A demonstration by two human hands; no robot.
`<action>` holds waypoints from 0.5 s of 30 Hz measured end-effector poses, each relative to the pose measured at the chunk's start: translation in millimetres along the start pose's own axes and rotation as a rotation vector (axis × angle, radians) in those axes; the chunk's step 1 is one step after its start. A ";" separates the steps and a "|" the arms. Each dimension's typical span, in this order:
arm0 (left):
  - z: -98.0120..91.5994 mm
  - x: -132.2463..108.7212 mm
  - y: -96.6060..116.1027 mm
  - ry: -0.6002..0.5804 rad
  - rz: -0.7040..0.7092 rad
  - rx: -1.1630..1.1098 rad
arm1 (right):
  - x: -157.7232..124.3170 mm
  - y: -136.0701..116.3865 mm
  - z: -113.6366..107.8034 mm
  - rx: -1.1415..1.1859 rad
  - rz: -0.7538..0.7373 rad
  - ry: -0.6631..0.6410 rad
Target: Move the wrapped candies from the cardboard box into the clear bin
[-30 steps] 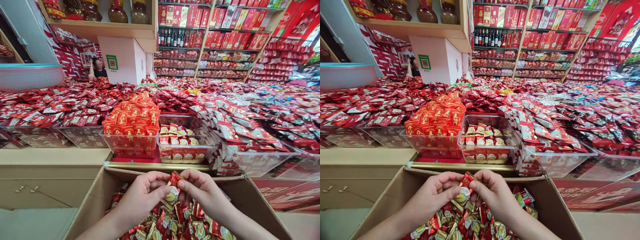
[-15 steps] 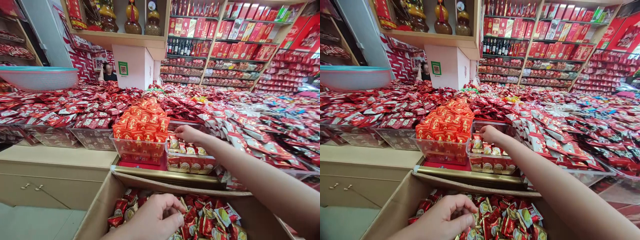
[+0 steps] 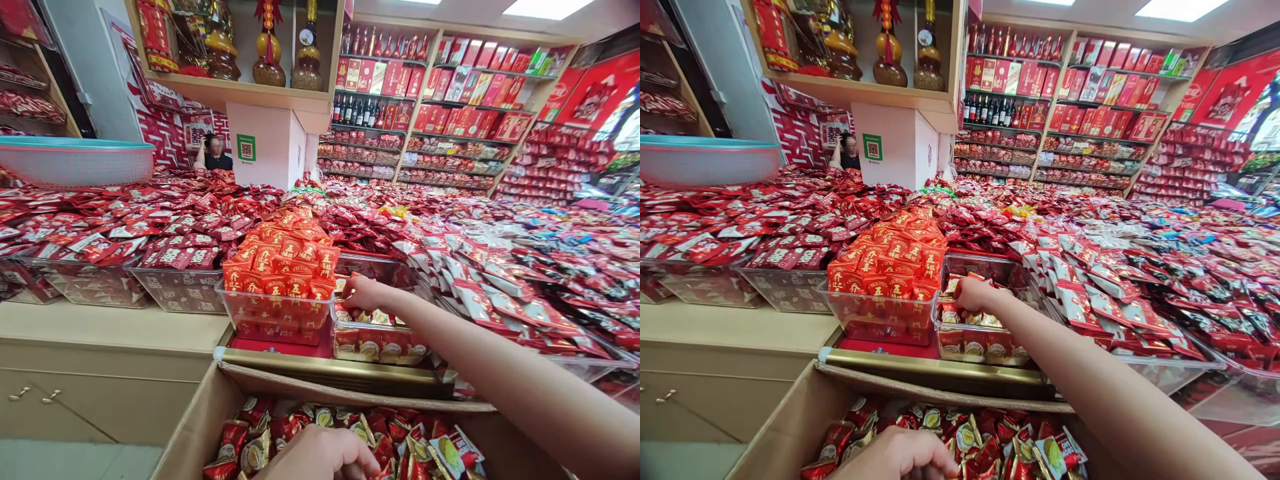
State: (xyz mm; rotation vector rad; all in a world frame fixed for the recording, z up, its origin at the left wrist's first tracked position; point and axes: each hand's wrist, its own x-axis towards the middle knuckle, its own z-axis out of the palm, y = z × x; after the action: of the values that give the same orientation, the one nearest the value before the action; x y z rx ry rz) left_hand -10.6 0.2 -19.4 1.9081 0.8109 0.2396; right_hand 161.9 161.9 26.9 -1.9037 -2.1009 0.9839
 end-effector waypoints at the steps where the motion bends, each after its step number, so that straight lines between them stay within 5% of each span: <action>1: 0.3 0.6 -1.1 -0.004 0.004 0.011 | 0.2 0.1 0.2 0.002 -0.001 -0.004; 8: -1.4 4.3 -3.3 -0.024 -0.046 0.057 | 0.5 -3.1 -4.6 0.044 0.003 0.058; 15: -1.0 5.1 -8.6 -0.043 -0.007 0.080 | -12.9 -6.9 -36.4 0.164 -0.093 0.233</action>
State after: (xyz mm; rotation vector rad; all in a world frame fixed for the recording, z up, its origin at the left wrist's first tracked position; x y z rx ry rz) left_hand -11.0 6.5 -27.3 1.9785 0.8097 0.1635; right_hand 177.2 163.4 63.0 -1.7323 -1.8970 0.8408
